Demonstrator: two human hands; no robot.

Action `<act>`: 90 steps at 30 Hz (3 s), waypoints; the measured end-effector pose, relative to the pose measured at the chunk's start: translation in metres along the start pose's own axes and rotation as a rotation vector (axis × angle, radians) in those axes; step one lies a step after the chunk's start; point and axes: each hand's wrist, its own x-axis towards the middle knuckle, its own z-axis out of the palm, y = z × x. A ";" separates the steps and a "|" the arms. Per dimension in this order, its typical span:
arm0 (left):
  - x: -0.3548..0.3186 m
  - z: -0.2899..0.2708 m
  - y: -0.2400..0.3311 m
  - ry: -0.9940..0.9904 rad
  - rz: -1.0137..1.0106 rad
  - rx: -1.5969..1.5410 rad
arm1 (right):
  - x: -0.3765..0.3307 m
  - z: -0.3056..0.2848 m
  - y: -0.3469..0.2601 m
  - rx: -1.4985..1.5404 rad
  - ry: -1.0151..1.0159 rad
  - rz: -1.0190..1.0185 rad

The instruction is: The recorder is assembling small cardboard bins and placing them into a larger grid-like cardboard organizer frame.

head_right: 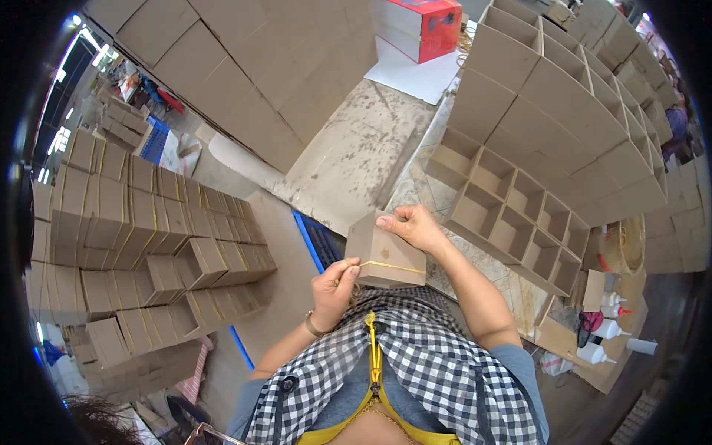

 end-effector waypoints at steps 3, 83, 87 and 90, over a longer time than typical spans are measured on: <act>-0.007 0.000 -0.004 -0.008 -0.032 -0.034 | -0.001 0.001 0.002 -0.097 0.008 -0.024; -0.024 -0.323 -0.101 0.349 -0.536 1.231 | -0.005 0.084 0.057 -0.815 -0.031 -0.541; -0.019 -0.334 -0.110 0.363 -0.288 1.387 | -0.002 0.088 0.051 -0.776 -0.103 -0.547; -0.017 -0.338 -0.077 0.316 -0.117 1.289 | 0.000 0.087 0.047 -0.775 -0.174 -0.529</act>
